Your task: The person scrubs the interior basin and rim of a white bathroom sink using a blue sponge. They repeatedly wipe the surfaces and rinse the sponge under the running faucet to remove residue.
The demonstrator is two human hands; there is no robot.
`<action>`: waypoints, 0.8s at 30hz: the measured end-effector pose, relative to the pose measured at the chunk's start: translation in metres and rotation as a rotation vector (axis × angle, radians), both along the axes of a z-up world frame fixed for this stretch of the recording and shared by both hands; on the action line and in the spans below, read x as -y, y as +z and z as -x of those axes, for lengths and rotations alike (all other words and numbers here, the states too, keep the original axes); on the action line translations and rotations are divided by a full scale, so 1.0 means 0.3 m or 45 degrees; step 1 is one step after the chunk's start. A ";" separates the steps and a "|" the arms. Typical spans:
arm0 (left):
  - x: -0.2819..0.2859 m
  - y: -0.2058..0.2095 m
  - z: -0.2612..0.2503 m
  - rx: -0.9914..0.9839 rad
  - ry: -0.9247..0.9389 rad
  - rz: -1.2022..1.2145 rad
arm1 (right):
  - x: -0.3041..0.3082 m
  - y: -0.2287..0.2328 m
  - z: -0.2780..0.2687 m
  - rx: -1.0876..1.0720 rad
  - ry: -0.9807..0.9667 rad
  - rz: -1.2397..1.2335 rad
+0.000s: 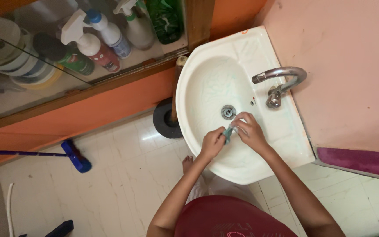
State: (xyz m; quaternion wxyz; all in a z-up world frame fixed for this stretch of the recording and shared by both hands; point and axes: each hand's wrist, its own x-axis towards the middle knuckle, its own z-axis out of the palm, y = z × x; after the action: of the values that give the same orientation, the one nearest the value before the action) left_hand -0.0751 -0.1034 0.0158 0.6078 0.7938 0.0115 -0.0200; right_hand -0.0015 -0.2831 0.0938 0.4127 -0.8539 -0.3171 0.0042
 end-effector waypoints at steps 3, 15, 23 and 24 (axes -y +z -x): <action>0.040 -0.139 -0.020 -0.114 0.280 0.490 | -0.005 0.017 0.020 0.234 -0.119 0.022; 0.054 -0.413 -0.163 -0.049 0.788 0.802 | 0.158 -0.123 0.095 0.259 -0.206 0.234; 0.570 -0.364 -0.240 -0.499 0.090 -0.146 | 0.454 -0.420 -0.047 0.020 -0.725 0.385; 0.648 -0.324 -0.211 -0.254 -0.048 -0.174 | 0.466 -0.449 -0.045 0.016 -0.710 0.375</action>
State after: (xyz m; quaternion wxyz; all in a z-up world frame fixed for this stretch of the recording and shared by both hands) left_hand -0.0118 -0.2977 -0.0814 0.5477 0.8275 0.0583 -0.1093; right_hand 0.0119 -0.4229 -0.0408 0.2677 -0.9586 -0.0691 -0.0685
